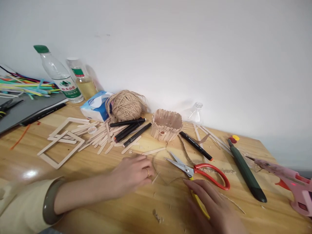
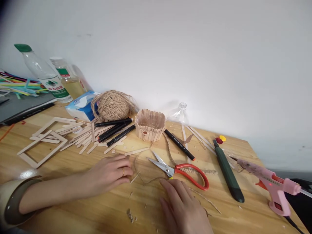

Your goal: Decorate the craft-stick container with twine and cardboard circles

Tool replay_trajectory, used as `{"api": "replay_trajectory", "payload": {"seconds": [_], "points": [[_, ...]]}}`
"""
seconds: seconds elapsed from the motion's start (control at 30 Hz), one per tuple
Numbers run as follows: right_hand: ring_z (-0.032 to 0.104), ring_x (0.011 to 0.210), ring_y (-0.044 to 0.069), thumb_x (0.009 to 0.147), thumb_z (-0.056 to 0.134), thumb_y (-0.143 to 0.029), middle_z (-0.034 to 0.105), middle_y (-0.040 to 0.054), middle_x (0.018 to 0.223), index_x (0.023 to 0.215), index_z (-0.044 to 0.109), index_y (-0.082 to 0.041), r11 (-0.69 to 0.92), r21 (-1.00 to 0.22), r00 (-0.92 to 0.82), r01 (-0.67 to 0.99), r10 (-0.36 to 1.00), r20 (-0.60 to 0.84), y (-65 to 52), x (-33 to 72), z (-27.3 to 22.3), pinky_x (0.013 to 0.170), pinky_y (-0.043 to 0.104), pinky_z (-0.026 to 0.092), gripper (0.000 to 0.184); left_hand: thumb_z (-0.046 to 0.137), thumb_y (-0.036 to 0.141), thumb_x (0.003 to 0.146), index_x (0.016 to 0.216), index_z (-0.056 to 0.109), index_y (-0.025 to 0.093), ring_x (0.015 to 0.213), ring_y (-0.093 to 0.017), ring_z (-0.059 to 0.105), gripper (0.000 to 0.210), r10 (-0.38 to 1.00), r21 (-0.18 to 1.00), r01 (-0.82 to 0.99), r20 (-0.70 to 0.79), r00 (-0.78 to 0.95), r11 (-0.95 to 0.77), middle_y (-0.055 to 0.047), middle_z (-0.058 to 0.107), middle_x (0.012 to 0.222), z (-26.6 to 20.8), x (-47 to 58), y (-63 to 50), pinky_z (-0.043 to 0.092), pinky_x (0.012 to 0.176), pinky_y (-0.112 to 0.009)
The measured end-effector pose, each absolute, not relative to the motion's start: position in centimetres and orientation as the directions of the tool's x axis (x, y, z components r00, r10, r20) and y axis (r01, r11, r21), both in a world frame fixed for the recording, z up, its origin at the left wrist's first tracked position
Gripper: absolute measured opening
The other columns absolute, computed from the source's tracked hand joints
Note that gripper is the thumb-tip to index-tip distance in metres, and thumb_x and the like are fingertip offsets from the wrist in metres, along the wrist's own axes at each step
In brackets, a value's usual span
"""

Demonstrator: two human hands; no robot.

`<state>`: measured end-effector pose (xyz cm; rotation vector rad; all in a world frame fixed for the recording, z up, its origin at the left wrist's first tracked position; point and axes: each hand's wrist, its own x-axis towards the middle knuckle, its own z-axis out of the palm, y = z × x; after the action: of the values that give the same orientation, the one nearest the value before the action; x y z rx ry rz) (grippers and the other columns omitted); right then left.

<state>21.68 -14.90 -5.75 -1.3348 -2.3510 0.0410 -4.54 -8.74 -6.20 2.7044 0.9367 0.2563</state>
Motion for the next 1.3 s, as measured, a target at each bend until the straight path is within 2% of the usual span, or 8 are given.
{"api": "replay_trajectory", "payload": {"seconds": [0.17,0.33,0.53,0.83,0.93,1.07,1.17,1.3], "points": [[0.064,0.088,0.029,0.093,0.037,-0.036,0.065,0.0158,0.097,0.114,0.055,-0.012,0.470,0.116,-0.478,0.875,0.800,0.363,-15.2,23.4,-6.9,0.064,0.040,0.058,0.036,0.039,0.009,0.087,0.092,0.062,0.018,0.086,-0.020,0.056,0.025,0.647,0.131,0.634,0.109,0.755,-0.762,-0.005,0.065,0.090,-5.9,-5.7,-7.6,0.044,0.072,-0.029],[0.059,0.101,0.034,0.094,0.031,-0.042,0.061,0.0205,0.112,0.118,0.052,-0.011,0.353,0.188,-0.397,0.917,0.862,0.317,-15.1,25.1,-7.3,0.075,0.048,0.054,0.044,0.037,0.020,0.092,0.094,0.063,0.018,0.091,-0.020,0.056,0.027,0.827,0.146,0.816,0.171,0.535,-0.558,-0.006,0.066,0.096,-4.6,-7.2,-5.4,0.044,0.078,-0.032],[0.061,0.100,0.033,0.093,0.027,-0.041,0.061,0.0236,0.111,0.118,0.048,-0.003,0.395,0.216,-0.449,0.893,0.819,0.358,-14.3,25.2,-8.2,0.073,0.044,0.055,0.050,0.044,0.016,0.086,0.086,0.063,0.018,0.098,-0.022,0.053,0.020,0.839,0.193,0.825,-0.021,0.544,-0.530,-0.006,0.063,0.100,-4.0,-6.4,-4.1,0.041,0.083,-0.034],[0.062,0.088,0.031,0.067,0.057,-0.027,0.062,0.0139,0.097,0.112,0.043,-0.017,0.366,-0.077,-0.300,0.927,0.851,0.432,-13.2,26.1,-9.8,0.070,0.045,0.053,0.048,0.048,0.010,0.077,0.074,0.060,0.017,0.084,-0.021,0.057,0.014,0.840,0.277,0.816,-0.054,0.541,-0.508,-0.005,0.063,0.083,-3.8,-5.4,-3.9,0.041,0.071,-0.029],[0.061,0.088,0.029,0.069,0.062,-0.031,0.058,0.0132,0.101,0.104,0.043,-0.021,0.256,-0.318,-0.102,0.913,0.897,0.430,-13.7,26.3,-8.9,0.070,0.042,0.053,0.041,0.047,0.009,0.075,0.071,0.060,0.017,0.075,-0.019,0.057,0.015,0.848,0.321,0.812,-0.047,0.528,-0.488,-0.005,0.063,0.076,-4.0,-5.3,-3.9,0.040,0.066,-0.028],[0.055,0.061,0.018,0.067,0.069,-0.040,0.056,0.0069,0.091,0.096,0.044,-0.025,0.131,-0.688,0.166,0.714,0.923,0.348,-14.7,26.8,-5.9,0.056,0.033,0.053,0.041,0.048,0.011,0.076,0.068,0.060,0.018,0.075,-0.018,0.057,0.016,0.847,0.430,0.767,-0.011,0.532,-0.476,-0.004,0.063,0.072,-4.2,-5.3,-3.8,0.041,0.067,-0.027],[0.053,0.058,0.017,0.074,0.064,-0.046,0.053,0.0019,0.077,0.093,0.048,-0.027,0.095,-0.883,0.156,0.459,0.970,0.185,-14.9,27.2,-3.4,0.048,0.027,0.048,0.032,0.048,0.013,0.078,0.070,0.061,0.018,0.077,-0.018,0.058,0.016,0.862,0.524,0.728,0.022,0.507,-0.442,-0.004,0.065,0.076,-3.6,-4.7,-3.7,0.042,0.070,-0.028],[0.049,0.054,0.017,0.079,0.054,-0.056,0.047,-0.0003,0.067,0.083,0.047,-0.029,0.249,-0.876,-0.049,0.412,0.966,0.252,-13.9,26.2,-1.1,0.046,0.028,0.045,0.028,0.049,0.019,0.079,0.075,0.061,0.017,0.072,-0.017,0.058,0.013,0.899,0.655,0.662,0.063,0.433,-0.365,-0.003,0.065,0.077,-1.7,-3.4,-3.0,0.044,0.065,-0.028]]}}
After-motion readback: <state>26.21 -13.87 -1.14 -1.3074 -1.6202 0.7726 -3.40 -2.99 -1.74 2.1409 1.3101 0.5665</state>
